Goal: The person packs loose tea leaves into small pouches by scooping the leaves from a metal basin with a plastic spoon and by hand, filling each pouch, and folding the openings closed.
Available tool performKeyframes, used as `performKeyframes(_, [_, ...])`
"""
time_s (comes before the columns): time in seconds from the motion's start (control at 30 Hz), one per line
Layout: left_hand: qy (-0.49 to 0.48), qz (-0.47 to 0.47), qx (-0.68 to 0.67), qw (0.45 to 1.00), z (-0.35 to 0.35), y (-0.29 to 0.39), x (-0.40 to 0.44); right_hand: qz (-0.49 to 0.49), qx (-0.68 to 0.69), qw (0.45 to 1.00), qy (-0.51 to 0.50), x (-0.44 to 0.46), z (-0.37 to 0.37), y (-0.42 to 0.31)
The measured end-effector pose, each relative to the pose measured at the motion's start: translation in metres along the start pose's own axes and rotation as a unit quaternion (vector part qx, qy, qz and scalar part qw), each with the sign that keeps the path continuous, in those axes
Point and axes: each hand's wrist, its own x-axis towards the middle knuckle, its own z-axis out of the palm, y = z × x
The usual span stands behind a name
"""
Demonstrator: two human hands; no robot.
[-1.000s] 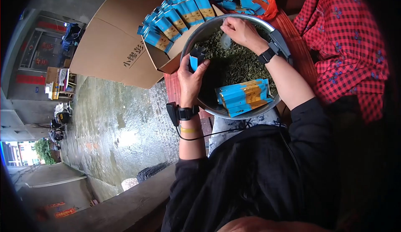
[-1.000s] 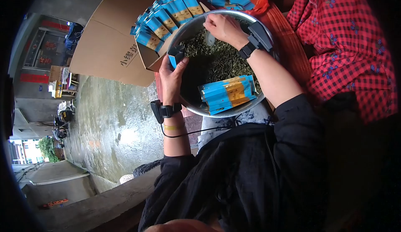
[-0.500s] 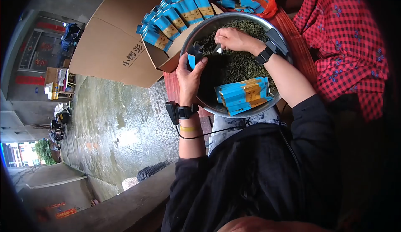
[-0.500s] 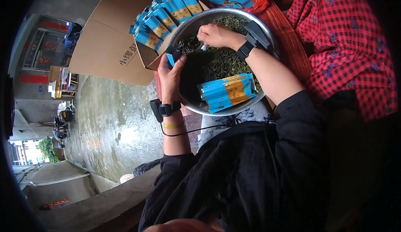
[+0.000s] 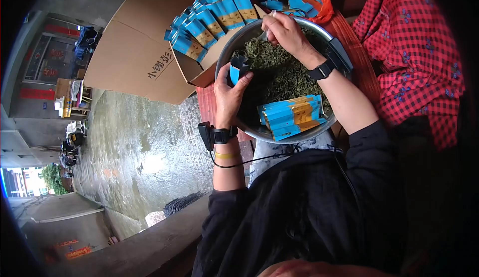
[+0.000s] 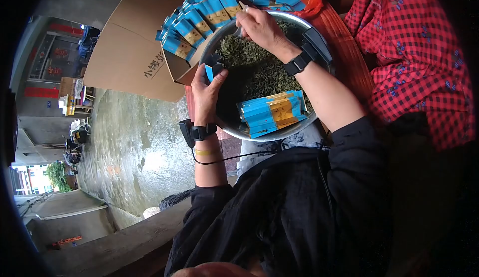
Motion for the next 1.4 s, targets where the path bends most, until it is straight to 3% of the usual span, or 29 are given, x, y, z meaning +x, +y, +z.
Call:
performKeyframes(0.17, [-0.002, -0.007, 0.099, 0.995, 0.003, 0.004, -0.001, -0.091, 0.067, 0.993, -0.024, -0.011, 0.019, -0.008])
performKeyframes(0.2, [-0.003, -0.006, 0.1, 0.995, 0.004, 0.005, -0.002, -0.093, 0.022, 0.995, -0.035, -0.017, 0.021, -0.014])
performKeyframes(0.3, [-0.01, 0.006, 0.103, 0.995, 0.005, 0.004, -0.001, -0.253, -0.197, 0.947, -0.002, -0.025, 0.029, -0.012])
performKeyframes(0.43, [-0.016, 0.025, -0.007, 1.0, 0.006, -0.009, 0.003, -0.381, -0.206, 0.901, -0.007, -0.026, 0.033, -0.017])
performKeyframes(0.63, [-0.007, 0.03, -0.071, 0.997, 0.006, -0.012, 0.004, -0.462, -0.238, 0.852, 0.061, -0.023, 0.026, -0.027])
performKeyframes(0.7, [-0.005, 0.024, -0.055, 0.998, 0.005, -0.011, 0.004, -0.454, -0.244, 0.854, 0.069, -0.02, 0.019, -0.027])
performKeyframes(0.83, [0.006, 0.016, -0.02, 1.0, 0.004, -0.007, 0.003, -0.339, -0.257, 0.896, 0.125, -0.008, 0.004, -0.015])
performKeyframes(0.9, [0.01, 0.017, -0.02, 1.0, 0.005, -0.007, 0.003, -0.237, -0.342, 0.907, 0.055, -0.003, 0.001, 0.002])
performKeyframes(0.93, [0.012, 0.016, -0.019, 1.0, 0.004, -0.007, 0.003, -0.237, -0.342, 0.908, 0.056, -0.004, 0.002, 0.007])
performKeyframes(1.0, [0.011, 0.022, -0.025, 0.999, 0.004, -0.011, 0.004, -0.091, -0.455, 0.885, -0.043, -0.008, 0.002, 0.014])
performKeyframes(1.03, [0.013, 0.029, -0.032, 0.999, 0.004, -0.011, 0.004, -0.091, -0.457, 0.884, -0.042, -0.01, 0.004, 0.015])
performKeyframes(1.1, [0.013, 0.031, -0.028, 0.999, 0.004, -0.011, 0.004, -0.052, -0.403, 0.906, -0.12, -0.015, 0.01, 0.019])
performKeyframes(1.17, [0.014, 0.031, -0.023, 0.999, 0.003, -0.01, 0.004, -0.049, -0.372, 0.917, -0.133, -0.011, 0.015, 0.031])
performKeyframes(1.37, [0.014, 0.025, -0.02, 0.999, 0.004, -0.006, 0.002, 0.066, -0.284, 0.954, -0.065, -0.004, 0.01, 0.019])
performKeyframes(1.4, [0.012, 0.026, -0.02, 0.999, 0.004, -0.006, 0.002, 0.029, -0.255, 0.966, -0.042, 0.001, 0.012, 0.021])
